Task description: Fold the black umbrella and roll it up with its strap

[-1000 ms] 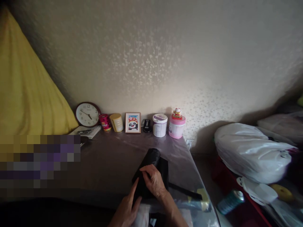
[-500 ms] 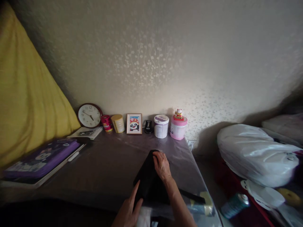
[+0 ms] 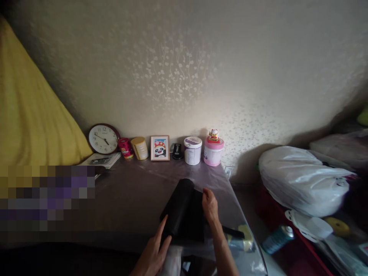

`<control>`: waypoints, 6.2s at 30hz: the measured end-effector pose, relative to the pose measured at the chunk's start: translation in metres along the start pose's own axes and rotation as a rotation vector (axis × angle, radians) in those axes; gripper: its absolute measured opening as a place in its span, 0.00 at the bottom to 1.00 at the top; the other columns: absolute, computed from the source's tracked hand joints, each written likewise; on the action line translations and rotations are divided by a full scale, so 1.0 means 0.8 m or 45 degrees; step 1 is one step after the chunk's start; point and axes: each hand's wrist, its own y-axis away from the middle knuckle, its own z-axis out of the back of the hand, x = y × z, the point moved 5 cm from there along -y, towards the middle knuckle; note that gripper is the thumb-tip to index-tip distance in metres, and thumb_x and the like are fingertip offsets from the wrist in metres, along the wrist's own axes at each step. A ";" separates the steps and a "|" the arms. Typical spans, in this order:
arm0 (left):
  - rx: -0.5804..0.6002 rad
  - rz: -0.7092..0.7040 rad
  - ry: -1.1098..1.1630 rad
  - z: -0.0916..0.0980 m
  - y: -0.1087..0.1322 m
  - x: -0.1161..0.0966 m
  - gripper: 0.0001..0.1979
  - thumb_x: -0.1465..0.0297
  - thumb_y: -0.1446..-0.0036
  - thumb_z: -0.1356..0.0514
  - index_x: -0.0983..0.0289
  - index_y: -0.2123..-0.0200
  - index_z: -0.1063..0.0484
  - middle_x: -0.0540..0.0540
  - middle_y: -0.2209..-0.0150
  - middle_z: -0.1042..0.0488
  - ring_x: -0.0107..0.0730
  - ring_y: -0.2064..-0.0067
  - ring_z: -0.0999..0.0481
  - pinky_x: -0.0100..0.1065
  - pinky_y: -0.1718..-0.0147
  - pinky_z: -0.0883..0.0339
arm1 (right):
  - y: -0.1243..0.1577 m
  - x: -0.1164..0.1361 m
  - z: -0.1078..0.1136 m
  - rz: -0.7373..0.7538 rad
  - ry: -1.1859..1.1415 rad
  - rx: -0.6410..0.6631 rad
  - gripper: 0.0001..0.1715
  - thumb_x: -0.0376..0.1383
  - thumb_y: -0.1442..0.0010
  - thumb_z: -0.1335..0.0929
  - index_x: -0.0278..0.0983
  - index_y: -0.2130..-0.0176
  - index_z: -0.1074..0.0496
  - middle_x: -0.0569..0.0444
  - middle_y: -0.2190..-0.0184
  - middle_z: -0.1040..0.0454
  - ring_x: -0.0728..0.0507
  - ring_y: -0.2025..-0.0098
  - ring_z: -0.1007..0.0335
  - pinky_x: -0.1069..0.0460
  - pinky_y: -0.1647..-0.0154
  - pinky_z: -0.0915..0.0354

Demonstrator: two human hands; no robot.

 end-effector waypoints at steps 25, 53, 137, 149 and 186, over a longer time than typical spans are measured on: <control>-0.013 0.092 0.033 0.003 0.007 -0.005 0.31 0.61 0.41 0.51 0.62 0.36 0.56 0.55 0.53 0.24 0.35 0.52 0.26 0.34 0.50 0.37 | 0.025 -0.022 0.004 -0.185 -0.160 0.092 0.26 0.49 0.51 0.37 0.35 0.59 0.26 0.49 0.66 0.22 0.39 0.64 0.27 0.47 0.62 0.34; -0.046 -0.048 0.184 0.004 -0.002 0.008 0.31 0.62 0.39 0.55 0.68 0.36 0.57 0.60 0.37 0.46 0.37 0.38 0.43 0.39 0.40 0.50 | 0.037 0.085 -0.021 -0.109 -0.509 0.222 0.27 0.45 0.57 0.30 0.33 0.58 0.27 0.51 0.71 0.25 0.42 0.67 0.30 0.50 0.68 0.35; 0.123 0.164 0.242 -0.004 0.010 0.003 0.36 0.51 0.42 0.56 0.55 0.36 0.69 0.51 0.72 0.27 0.19 0.87 0.41 0.22 0.89 0.46 | 0.036 -0.009 0.000 -0.256 -0.303 0.140 0.25 0.45 0.51 0.37 0.31 0.58 0.28 0.48 0.68 0.24 0.41 0.67 0.28 0.49 0.67 0.33; 0.117 0.146 0.244 -0.005 0.009 0.004 0.39 0.50 0.43 0.56 0.61 0.36 0.69 0.50 0.78 0.27 0.24 0.87 0.40 0.25 0.88 0.44 | 0.049 0.015 -0.012 -0.211 -0.153 0.161 0.30 0.52 0.50 0.38 0.32 0.59 0.29 0.49 0.71 0.25 0.40 0.68 0.28 0.49 0.68 0.33; 0.019 -0.042 0.262 0.005 -0.010 0.025 0.32 0.65 0.40 0.53 0.66 0.36 0.61 0.59 0.35 0.53 0.35 0.35 0.54 0.40 0.37 0.59 | 0.020 0.082 -0.071 -0.032 -0.083 0.243 0.21 0.38 0.52 0.31 0.34 0.57 0.27 0.49 0.70 0.24 0.40 0.65 0.27 0.51 0.67 0.34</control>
